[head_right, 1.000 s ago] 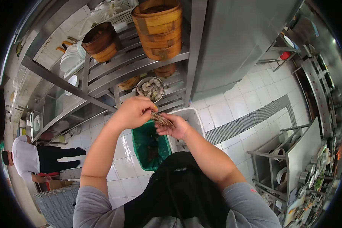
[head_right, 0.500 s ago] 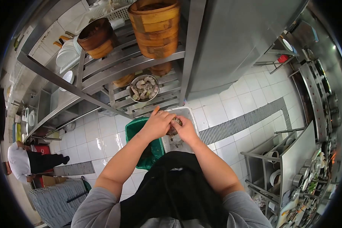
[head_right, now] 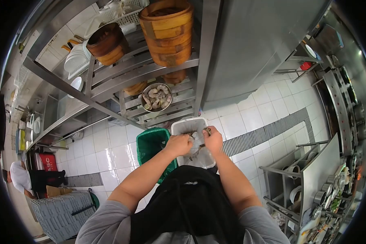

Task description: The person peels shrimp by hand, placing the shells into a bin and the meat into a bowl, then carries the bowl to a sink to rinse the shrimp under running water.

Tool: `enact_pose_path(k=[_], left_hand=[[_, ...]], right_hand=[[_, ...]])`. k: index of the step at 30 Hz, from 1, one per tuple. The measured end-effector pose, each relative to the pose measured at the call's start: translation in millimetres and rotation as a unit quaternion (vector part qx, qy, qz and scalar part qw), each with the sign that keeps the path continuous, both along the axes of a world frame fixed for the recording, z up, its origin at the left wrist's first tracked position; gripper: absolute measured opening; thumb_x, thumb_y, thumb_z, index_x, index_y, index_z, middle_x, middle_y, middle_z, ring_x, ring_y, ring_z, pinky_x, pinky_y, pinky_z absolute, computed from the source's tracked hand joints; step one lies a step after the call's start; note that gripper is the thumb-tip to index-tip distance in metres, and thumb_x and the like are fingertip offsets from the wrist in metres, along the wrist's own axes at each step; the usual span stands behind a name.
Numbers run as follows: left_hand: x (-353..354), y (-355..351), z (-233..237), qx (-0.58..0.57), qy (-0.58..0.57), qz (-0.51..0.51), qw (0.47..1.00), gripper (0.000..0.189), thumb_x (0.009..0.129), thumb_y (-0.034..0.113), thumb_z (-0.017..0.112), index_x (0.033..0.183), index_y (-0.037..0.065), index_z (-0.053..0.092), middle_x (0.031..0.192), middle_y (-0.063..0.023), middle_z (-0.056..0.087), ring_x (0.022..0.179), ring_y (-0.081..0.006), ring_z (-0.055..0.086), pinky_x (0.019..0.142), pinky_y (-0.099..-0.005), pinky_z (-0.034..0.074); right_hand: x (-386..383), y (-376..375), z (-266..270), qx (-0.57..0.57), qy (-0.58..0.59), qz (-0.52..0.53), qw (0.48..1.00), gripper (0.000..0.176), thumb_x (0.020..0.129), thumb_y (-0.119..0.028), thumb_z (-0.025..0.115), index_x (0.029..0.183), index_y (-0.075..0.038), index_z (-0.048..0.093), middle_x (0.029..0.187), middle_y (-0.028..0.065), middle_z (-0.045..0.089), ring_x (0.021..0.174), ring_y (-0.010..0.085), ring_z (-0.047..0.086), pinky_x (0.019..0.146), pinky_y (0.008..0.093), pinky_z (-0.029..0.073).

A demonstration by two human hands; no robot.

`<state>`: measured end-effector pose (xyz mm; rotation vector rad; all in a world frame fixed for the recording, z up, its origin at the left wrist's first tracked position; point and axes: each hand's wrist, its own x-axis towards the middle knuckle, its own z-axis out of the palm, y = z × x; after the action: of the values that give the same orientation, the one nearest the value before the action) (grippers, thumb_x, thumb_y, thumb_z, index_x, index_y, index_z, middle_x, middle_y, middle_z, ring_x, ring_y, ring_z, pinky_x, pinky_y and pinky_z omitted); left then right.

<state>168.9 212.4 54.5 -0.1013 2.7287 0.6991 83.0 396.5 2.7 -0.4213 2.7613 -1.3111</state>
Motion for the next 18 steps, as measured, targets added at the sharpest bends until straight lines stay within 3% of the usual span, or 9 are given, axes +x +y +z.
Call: enact_pose_path(k=[2,3,4,5,6,7,9,12,18], left_hand=[[3.2,-5.8,-14.8,-0.008,0.076,-0.001,0.997,0.040,0.098,0.030,0.055,0.125,0.002,0.064,0.119,-0.0233,0.069,0.111,-0.0389,0.068,0.098,-0.0534,0.051],[4.0,-6.9,-20.4,-0.013,0.151,-0.001,0.988,0.046,0.099,0.028,0.056,0.137,0.002,0.060,0.132,-0.0234,0.065,0.120,-0.0371,0.065,0.103,-0.0518,0.049],[1.9,-8.1,-20.3,-0.011,0.151,-0.003,0.988,0.046,0.099,0.028,0.056,0.137,0.002,0.060,0.132,-0.0234,0.065,0.120,-0.0371,0.065,0.103,-0.0518,0.049],[-3.3,-9.9,-18.5,0.108,0.165,0.010,0.980,0.049,0.098,0.026,0.059,0.143,0.006,0.056,0.132,-0.0233,0.065,0.122,-0.0388,0.063,0.104,-0.0488,0.049],[-8.7,-12.6,-16.6,0.226,0.177,0.023,0.958,0.053,0.098,0.023,0.062,0.149,0.010,0.052,0.132,-0.0233,0.064,0.124,-0.0405,0.061,0.105,-0.0457,0.050],[-11.6,-16.1,-8.8,0.227,0.178,0.023,0.957,0.053,0.098,0.023,0.062,0.149,0.010,0.052,0.132,-0.0233,0.064,0.124,-0.0405,0.061,0.105,-0.0457,0.050],[-13.0,-24.6,4.8,0.235,0.127,0.017,0.963,0.049,0.099,0.022,0.062,0.146,0.009,0.054,0.137,-0.0211,0.062,0.124,-0.0396,0.061,0.104,-0.0456,0.050],[-16.2,-28.5,14.0,0.197,0.175,-0.012,0.964,0.048,0.095,0.023,0.067,0.141,0.011,0.058,0.127,-0.0204,0.067,0.117,-0.0399,0.064,0.097,-0.0468,0.053],[-33.2,-32.6,46.6,0.045,0.192,-0.108,0.974,0.027,0.094,0.021,0.064,0.118,0.008,0.066,0.103,-0.0179,0.073,0.096,-0.0394,0.070,0.083,-0.0503,0.057]], right_hand=[[-8.3,4.7,-10.1,-0.117,-0.221,0.063,0.966,0.036,0.094,-0.004,0.065,0.131,-0.003,0.061,0.090,0.0050,0.072,0.078,0.0178,0.069,0.075,0.0328,0.058],[-6.4,3.7,-3.4,-0.117,-0.221,0.061,0.966,0.036,0.094,-0.004,0.065,0.131,-0.003,0.061,0.090,0.0050,0.072,0.078,0.0178,0.069,0.075,0.0328,0.058],[-0.3,-0.6,15.2,-0.228,-0.315,0.090,0.917,0.044,0.093,-0.002,0.065,0.136,-0.002,0.057,0.091,0.0066,0.073,0.081,0.0185,0.070,0.076,0.0330,0.058],[5.0,-4.8,33.0,-0.333,-0.401,0.117,0.845,0.051,0.092,0.001,0.064,0.142,-0.001,0.052,0.092,0.0083,0.073,0.085,0.0192,0.072,0.078,0.0333,0.058],[7.4,-8.6,45.4,-0.347,-0.425,0.128,0.826,0.056,0.094,0.003,0.064,0.146,0.000,0.045,0.093,0.0093,0.073,0.082,0.0204,0.071,0.078,0.0327,0.058],[6.8,-8.3,54.7,-0.345,-0.424,0.127,0.828,0.056,0.094,0.003,0.064,0.146,0.000,0.045,0.093,0.0093,0.073,0.082,0.0204,0.071,0.078,0.0327,0.058],[4.8,-8.7,66.2,-0.293,-0.370,0.106,0.875,0.038,0.097,-0.001,0.065,0.133,0.003,0.053,0.090,0.0109,0.072,0.075,0.0182,0.070,0.071,0.0320,0.058],[-1.4,-11.6,70.0,-0.320,-0.423,0.042,0.846,0.018,0.099,-0.008,0.069,0.112,0.002,0.062,0.084,0.0109,0.071,0.068,0.0154,0.067,0.061,0.0303,0.056],[-11.5,-28.3,80.7,-0.320,-0.410,0.016,0.854,0.012,0.098,-0.011,0.071,0.093,-0.002,0.066,0.073,0.0063,0.068,0.055,0.0113,0.059,0.051,0.0270,0.049]])
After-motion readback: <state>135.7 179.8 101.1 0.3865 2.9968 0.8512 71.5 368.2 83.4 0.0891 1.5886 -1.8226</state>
